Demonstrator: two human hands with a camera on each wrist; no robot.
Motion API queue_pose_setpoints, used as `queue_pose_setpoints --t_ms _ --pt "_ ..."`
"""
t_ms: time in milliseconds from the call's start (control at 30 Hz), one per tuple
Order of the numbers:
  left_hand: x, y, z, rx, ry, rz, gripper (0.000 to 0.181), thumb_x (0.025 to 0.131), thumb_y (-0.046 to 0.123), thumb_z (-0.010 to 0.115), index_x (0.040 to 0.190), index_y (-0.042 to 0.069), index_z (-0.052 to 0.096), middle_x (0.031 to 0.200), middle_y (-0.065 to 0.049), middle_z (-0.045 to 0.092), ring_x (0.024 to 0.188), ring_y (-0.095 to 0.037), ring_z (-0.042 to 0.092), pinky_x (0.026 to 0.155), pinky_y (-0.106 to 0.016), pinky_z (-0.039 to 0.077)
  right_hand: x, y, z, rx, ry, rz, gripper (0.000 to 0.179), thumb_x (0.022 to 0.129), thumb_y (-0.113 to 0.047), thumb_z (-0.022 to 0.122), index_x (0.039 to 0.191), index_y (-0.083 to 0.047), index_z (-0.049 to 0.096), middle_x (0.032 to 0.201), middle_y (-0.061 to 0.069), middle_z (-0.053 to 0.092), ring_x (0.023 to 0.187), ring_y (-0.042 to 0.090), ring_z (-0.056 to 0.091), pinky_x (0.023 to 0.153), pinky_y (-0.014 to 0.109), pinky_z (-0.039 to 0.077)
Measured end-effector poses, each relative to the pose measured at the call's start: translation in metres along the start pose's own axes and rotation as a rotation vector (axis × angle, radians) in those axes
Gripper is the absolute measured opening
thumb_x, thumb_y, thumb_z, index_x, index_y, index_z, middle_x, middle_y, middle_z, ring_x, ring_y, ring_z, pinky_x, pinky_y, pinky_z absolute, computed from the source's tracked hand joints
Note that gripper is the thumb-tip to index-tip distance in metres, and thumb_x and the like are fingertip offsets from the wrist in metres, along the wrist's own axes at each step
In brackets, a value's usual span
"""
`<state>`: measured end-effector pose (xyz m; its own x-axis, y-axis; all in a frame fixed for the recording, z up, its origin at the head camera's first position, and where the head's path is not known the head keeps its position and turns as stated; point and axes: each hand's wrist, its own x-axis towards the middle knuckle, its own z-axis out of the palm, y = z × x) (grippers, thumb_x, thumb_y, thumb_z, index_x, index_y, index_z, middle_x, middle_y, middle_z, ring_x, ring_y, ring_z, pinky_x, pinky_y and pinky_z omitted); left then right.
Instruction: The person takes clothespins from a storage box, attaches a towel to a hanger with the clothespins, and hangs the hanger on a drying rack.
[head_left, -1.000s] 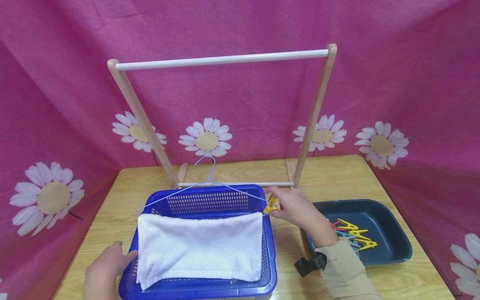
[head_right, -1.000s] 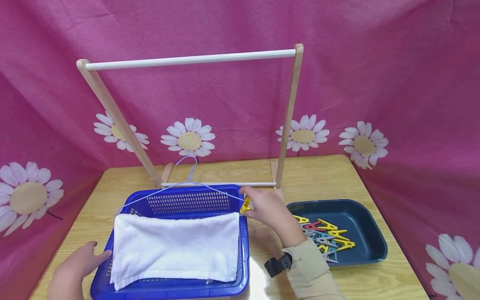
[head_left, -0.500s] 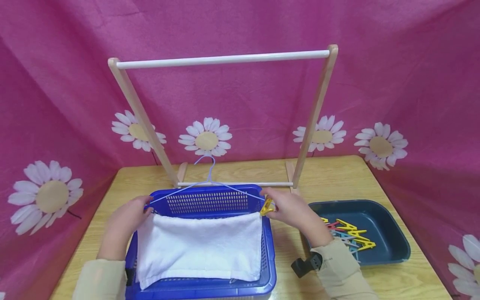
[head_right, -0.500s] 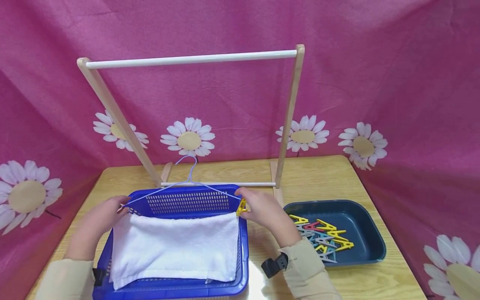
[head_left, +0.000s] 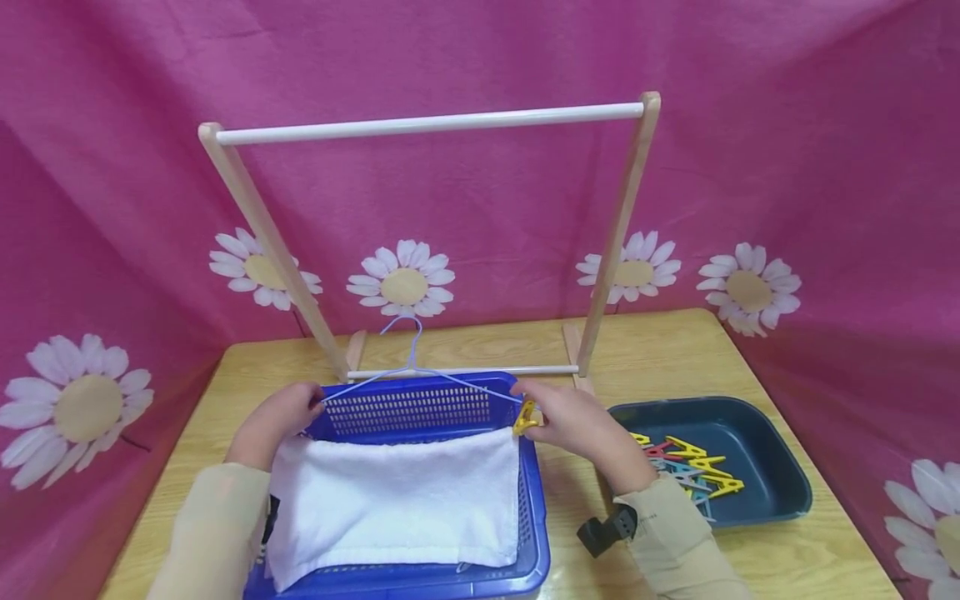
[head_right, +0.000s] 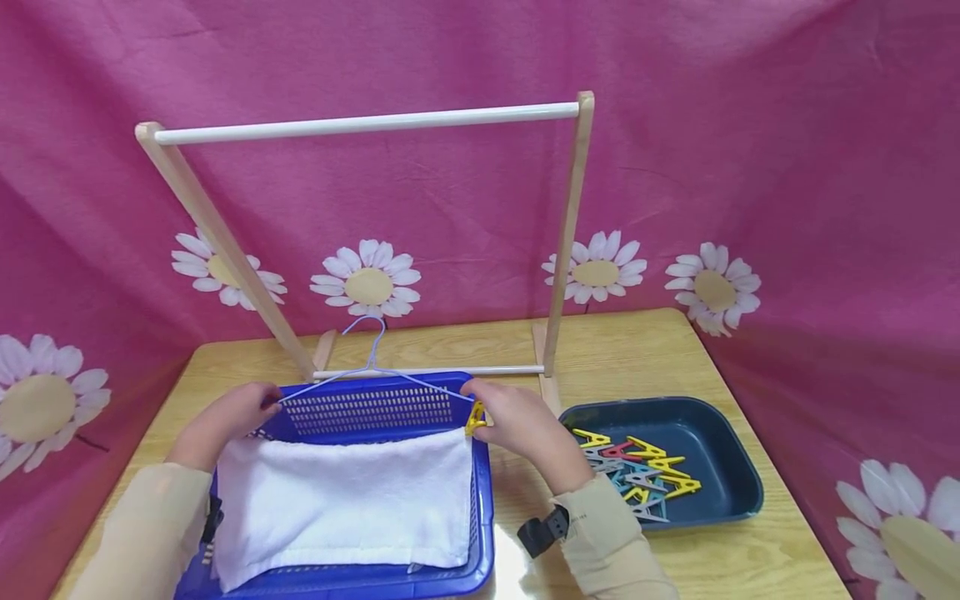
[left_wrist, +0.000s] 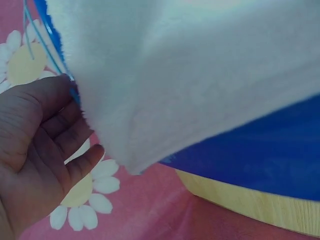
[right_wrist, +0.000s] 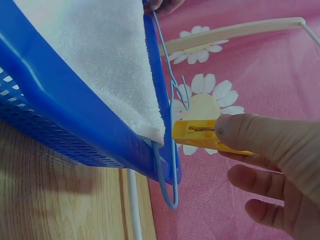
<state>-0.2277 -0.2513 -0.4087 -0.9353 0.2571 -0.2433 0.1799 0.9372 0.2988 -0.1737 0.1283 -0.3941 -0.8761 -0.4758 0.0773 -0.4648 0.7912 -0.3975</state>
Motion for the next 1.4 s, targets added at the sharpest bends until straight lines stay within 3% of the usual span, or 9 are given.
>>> queue_pose_setpoints --t_ms 200,467,667,800,967,1200,1400 --pt "0.001 -0.003 0.003 0.078 -0.025 0.065 0.013 0.084 0.004 0.053 0.087 -0.006 0.06 0.078 -0.014 0.06 0.074 -0.026 0.057 0.074 -0.046 0.045 0.002 0.001 0.002 -0.01 -0.001 -0.029 0.045 0.073 -0.018 0.074 0.113 -0.009 0.055 0.102 0.006 0.063 0.064 0.009 0.052 0.06 0.025 0.045" --pt "0.005 -0.004 0.004 0.213 -0.019 0.026 0.016 0.087 0.01 0.052 0.091 -0.001 0.063 0.083 -0.014 0.062 0.077 -0.028 0.058 0.074 -0.05 0.044 0.0 0.002 0.001 0.008 -0.004 -0.026 0.045 0.073 -0.017 0.074 0.113 -0.01 0.055 0.104 0.006 0.063 0.075 0.013 0.058 0.067 0.029 0.048" --pt "0.003 -0.004 0.002 0.263 0.022 0.05 0.015 0.086 0.009 0.053 0.089 0.001 0.065 0.081 -0.013 0.063 0.077 -0.031 0.06 0.071 -0.051 0.044 0.001 0.001 0.0 -0.01 -0.005 -0.041 0.043 0.072 -0.018 0.074 0.111 -0.01 0.057 0.101 0.004 0.063 0.065 0.009 0.052 0.061 0.026 0.045" --pt "-0.006 0.0 -0.004 0.27 0.091 0.083 0.011 0.084 0.008 0.053 0.077 0.005 0.061 0.07 -0.008 0.06 0.069 -0.028 0.058 0.065 -0.049 0.044 0.0 0.001 0.0 -0.017 -0.009 -0.05 0.042 0.073 -0.018 0.074 0.11 -0.009 0.057 0.096 0.003 0.064 0.064 0.009 0.052 0.06 0.026 0.045" --pt "-0.02 0.004 -0.011 0.207 0.196 0.108 0.017 0.083 0.006 0.054 0.067 0.009 0.054 0.06 -0.003 0.052 0.058 -0.024 0.051 0.057 -0.044 0.042 0.0 0.0 0.0 -0.014 -0.009 -0.033 0.041 0.073 -0.018 0.074 0.109 -0.01 0.057 0.096 0.002 0.064 0.063 0.009 0.052 0.059 0.025 0.045" --pt "-0.043 0.013 -0.022 0.147 0.331 0.114 0.009 0.084 0.007 0.057 0.087 0.002 0.064 0.072 -0.009 0.062 0.066 -0.029 0.058 0.06 -0.047 0.044 0.0 -0.006 -0.003 -0.006 -0.035 0.007 0.044 0.074 -0.018 0.073 0.114 -0.012 0.055 0.105 0.003 0.062 0.07 0.011 0.054 0.065 0.027 0.046" --pt "-0.06 0.024 -0.033 0.108 0.494 0.193 0.009 0.083 0.004 0.059 0.09 -0.001 0.063 0.079 -0.017 0.063 0.073 -0.039 0.059 0.065 -0.051 0.044 -0.003 -0.009 -0.006 -0.022 -0.001 -0.034 0.044 0.073 -0.017 0.074 0.112 -0.011 0.055 0.106 0.005 0.062 0.079 0.014 0.058 0.07 0.031 0.048"
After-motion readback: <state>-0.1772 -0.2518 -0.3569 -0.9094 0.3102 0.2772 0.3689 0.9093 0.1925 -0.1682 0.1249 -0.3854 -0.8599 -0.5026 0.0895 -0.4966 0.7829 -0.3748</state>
